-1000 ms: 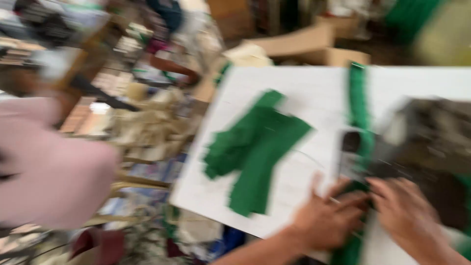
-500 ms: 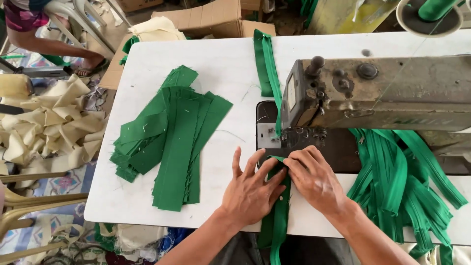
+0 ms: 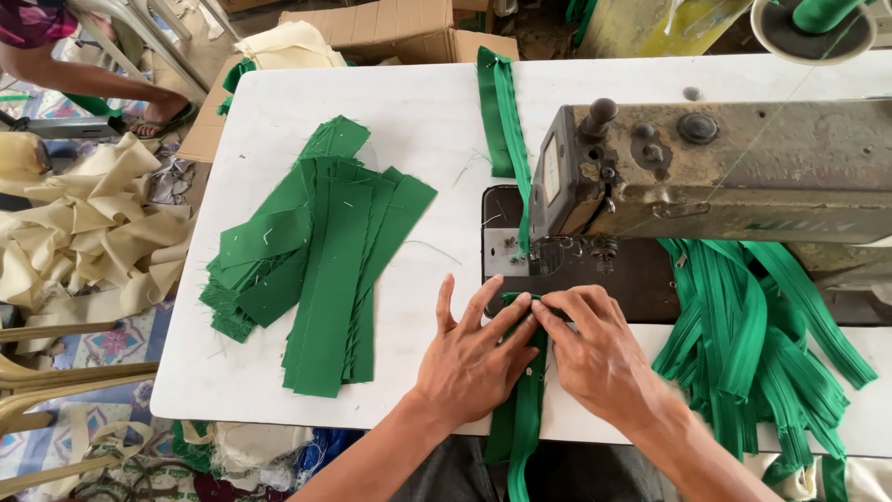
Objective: Sewing green zippers onto green fabric strips using an industrial sewing machine
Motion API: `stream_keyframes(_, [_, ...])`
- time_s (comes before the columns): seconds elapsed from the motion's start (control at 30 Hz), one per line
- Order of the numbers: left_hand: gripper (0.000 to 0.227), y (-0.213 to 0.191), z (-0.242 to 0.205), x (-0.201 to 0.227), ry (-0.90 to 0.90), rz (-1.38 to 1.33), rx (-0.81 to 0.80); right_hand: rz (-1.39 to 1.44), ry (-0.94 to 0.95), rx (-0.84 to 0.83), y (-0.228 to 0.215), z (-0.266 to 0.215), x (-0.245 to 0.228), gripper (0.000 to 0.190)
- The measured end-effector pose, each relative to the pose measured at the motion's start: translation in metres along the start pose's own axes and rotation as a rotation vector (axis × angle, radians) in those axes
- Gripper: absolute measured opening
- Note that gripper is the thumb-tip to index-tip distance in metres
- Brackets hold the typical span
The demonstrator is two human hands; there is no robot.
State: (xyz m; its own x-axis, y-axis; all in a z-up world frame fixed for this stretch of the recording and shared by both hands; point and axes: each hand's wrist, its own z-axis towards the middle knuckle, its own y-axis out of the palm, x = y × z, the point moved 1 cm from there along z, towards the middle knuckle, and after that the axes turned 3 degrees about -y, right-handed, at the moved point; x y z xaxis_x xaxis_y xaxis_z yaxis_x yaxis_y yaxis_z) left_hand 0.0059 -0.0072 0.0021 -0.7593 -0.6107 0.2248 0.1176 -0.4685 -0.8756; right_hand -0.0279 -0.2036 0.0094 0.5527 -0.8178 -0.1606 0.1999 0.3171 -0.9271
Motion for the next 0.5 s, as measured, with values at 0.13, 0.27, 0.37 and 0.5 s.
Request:
stream_keyframes(0.13, [0.038,0.001,0.001,0.001,0.023,0.003,0.053,-0.076,0.122,-0.079,-0.003,-0.013,-0.014,0.043])
stream_keyframes(0.27, [0.043,-0.004,0.003,0.002,-0.007,0.052,0.02,-0.067,0.213,-0.091,-0.005,-0.014,-0.024,0.038])
stream_keyframes(0.37, [0.045,-0.004,0.004,0.002,-0.012,0.049,0.0,-0.07,0.278,-0.089,-0.002,-0.02,-0.023,0.046])
stream_keyframes(0.5, [0.044,-0.005,0.006,0.004,-0.007,0.079,0.01,-0.071,0.284,-0.067,-0.002,-0.022,-0.022,0.045])
